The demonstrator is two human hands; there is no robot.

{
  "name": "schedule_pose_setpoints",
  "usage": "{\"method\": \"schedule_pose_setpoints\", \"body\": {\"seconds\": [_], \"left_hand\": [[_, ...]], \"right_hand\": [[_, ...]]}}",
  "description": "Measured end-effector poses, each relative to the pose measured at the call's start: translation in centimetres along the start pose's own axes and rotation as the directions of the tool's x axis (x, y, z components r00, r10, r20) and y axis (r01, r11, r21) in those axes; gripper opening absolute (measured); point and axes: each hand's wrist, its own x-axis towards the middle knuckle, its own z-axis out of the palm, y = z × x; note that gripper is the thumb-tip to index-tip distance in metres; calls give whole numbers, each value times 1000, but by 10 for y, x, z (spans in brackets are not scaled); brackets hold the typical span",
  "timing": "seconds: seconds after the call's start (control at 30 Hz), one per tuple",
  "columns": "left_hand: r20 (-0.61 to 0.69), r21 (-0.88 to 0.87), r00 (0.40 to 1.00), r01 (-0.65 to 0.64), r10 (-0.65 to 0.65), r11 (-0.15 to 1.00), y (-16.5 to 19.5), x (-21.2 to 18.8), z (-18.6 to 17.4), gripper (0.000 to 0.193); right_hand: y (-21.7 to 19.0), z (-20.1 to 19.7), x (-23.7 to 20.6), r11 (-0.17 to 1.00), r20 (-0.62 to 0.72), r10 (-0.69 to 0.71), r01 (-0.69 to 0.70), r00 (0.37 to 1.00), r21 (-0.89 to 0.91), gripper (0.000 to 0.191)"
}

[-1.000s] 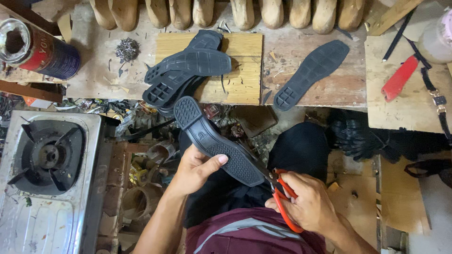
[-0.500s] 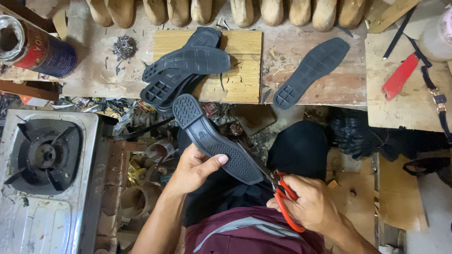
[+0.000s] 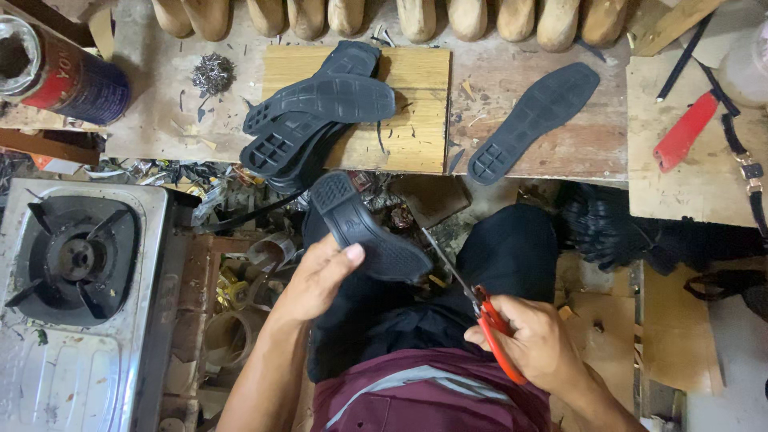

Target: The person trims the edges of black rubber shoe soles using red-handled scissors. They hold each sole in the left hand and cut along the perimeter, then place the trimmed sole on a wooden board. The process repeats with several soles.

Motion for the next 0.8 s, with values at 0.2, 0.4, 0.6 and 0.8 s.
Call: {"method": "schedule_pose_setpoints", "body": {"seconds": [0.2, 0.4, 0.6, 0.8], "left_hand": [[-88, -153, 994, -71, 58, 986, -7, 9, 7, 40], [-154, -88, 983, -110, 96, 990, -19, 13, 12, 30], [-148, -138, 977, -175, 154, 975, -27, 15, 19, 30], [-238, -140, 961, -179, 142, 974, -23, 15, 16, 31]], "right_hand": [[2, 6, 1, 1000, 20, -4, 4, 1000, -10, 22], [-6, 12, 4, 999, 43, 4, -2, 999, -42, 28], [-9, 18, 4, 999, 70, -41, 42, 997, -15, 30], [-14, 17, 2, 998, 59, 16, -20, 998, 55, 30]]}}
